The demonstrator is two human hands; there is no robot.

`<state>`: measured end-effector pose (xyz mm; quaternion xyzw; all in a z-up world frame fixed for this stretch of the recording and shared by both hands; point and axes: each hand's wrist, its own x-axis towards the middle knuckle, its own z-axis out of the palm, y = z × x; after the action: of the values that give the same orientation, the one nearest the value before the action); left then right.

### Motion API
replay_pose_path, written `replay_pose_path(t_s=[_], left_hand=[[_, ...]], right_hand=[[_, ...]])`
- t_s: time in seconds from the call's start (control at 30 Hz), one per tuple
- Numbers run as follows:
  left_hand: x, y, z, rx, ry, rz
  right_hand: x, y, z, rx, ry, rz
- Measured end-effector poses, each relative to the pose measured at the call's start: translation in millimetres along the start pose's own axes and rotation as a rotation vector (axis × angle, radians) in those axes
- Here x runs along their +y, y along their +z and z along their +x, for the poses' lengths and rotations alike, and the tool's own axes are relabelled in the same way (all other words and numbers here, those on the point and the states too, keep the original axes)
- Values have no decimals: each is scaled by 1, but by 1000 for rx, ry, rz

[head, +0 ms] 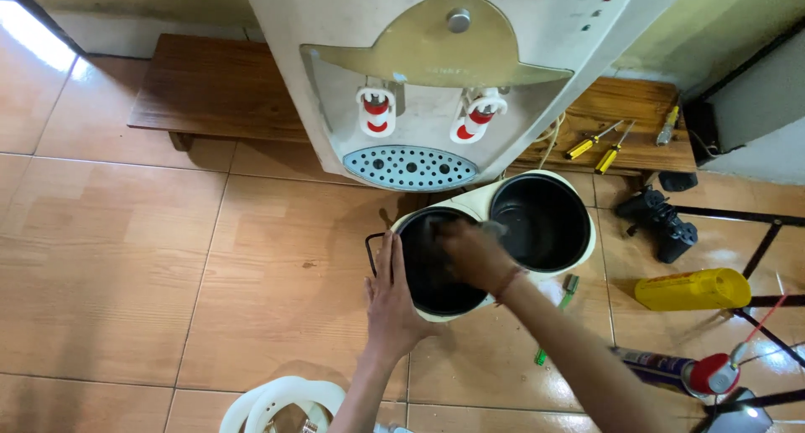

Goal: Cleaning the interior basins of a water dispenser component using a toothbrush for scrubbing and a cloth for wiping.

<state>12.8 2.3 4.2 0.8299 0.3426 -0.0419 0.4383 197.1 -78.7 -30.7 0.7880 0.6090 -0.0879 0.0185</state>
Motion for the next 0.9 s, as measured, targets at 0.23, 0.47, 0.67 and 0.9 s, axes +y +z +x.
replay_pose_path(t_s=[0.23, 0.47, 0.67, 0.9], left_hand=[[-11, 4, 3, -12, 6, 68], [-23, 17, 9, 203, 179, 70], [-26, 26, 16, 267, 223, 97], [-22, 30, 15, 256, 187, 237]], right_hand=[[-32, 44, 8, -45, -28, 27], [-3, 0, 0, -188, 88, 535], [4, 81, 31, 157, -49, -26], [-2, 88, 5, -125, 256, 50]])
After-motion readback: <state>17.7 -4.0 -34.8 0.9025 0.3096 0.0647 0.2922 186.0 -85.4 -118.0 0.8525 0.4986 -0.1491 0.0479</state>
